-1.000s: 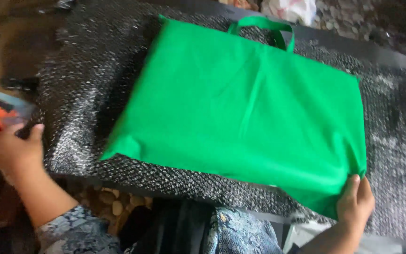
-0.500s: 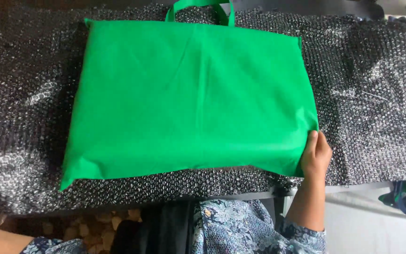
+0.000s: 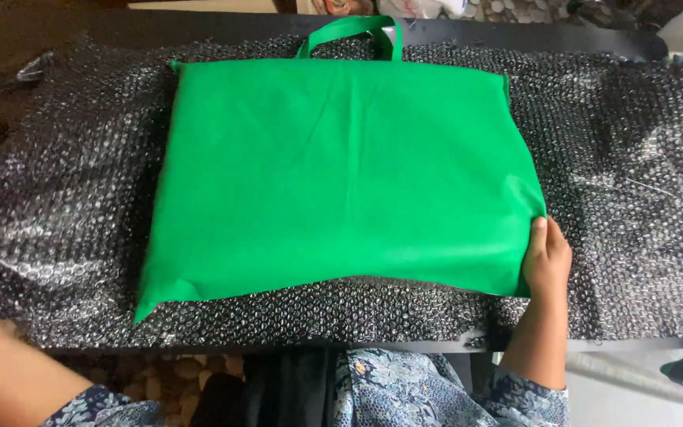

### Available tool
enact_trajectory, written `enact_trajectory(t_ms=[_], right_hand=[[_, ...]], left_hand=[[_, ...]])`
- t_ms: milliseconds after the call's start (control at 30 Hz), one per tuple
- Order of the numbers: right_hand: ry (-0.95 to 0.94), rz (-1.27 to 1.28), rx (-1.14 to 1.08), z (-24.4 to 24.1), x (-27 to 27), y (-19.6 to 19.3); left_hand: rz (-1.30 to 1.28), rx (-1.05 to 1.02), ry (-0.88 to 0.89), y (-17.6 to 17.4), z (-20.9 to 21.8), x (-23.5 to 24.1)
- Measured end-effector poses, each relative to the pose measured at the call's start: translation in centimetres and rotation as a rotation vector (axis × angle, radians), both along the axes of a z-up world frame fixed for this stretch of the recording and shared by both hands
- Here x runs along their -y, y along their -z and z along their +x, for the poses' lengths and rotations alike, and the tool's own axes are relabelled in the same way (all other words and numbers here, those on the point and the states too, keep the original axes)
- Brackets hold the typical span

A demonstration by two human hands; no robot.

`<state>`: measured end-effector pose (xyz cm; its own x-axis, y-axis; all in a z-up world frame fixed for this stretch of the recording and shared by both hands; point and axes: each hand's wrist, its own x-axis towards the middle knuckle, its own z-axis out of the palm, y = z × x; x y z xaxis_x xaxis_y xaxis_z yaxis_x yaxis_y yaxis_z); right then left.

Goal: A person packages a pillow by placing it in a green tote bag, dusting the bag, and then wrapping it in black bubble wrap.

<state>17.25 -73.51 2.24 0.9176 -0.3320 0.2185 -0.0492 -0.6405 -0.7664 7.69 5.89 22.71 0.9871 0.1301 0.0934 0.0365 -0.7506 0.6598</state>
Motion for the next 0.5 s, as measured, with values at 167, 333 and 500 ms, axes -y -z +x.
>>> enact_trajectory(t_ms=[167,333,500], right_hand=[[0.025,0.008,-0.014,0.0,-0.2,0.0],[0.047,-0.079,-0.029,0.3,-0.4,-2.0],[0.04,-0.8,0.181,0.8,-3.6,-8.7]], left_hand=[[-0.071,0.041,0.162,-0.5,1.9,16.4],[-0.123,0.079,0.294,2.7,2.8,26.7],[0.403,0.015,0.631,6.3,3.0,27.6]])
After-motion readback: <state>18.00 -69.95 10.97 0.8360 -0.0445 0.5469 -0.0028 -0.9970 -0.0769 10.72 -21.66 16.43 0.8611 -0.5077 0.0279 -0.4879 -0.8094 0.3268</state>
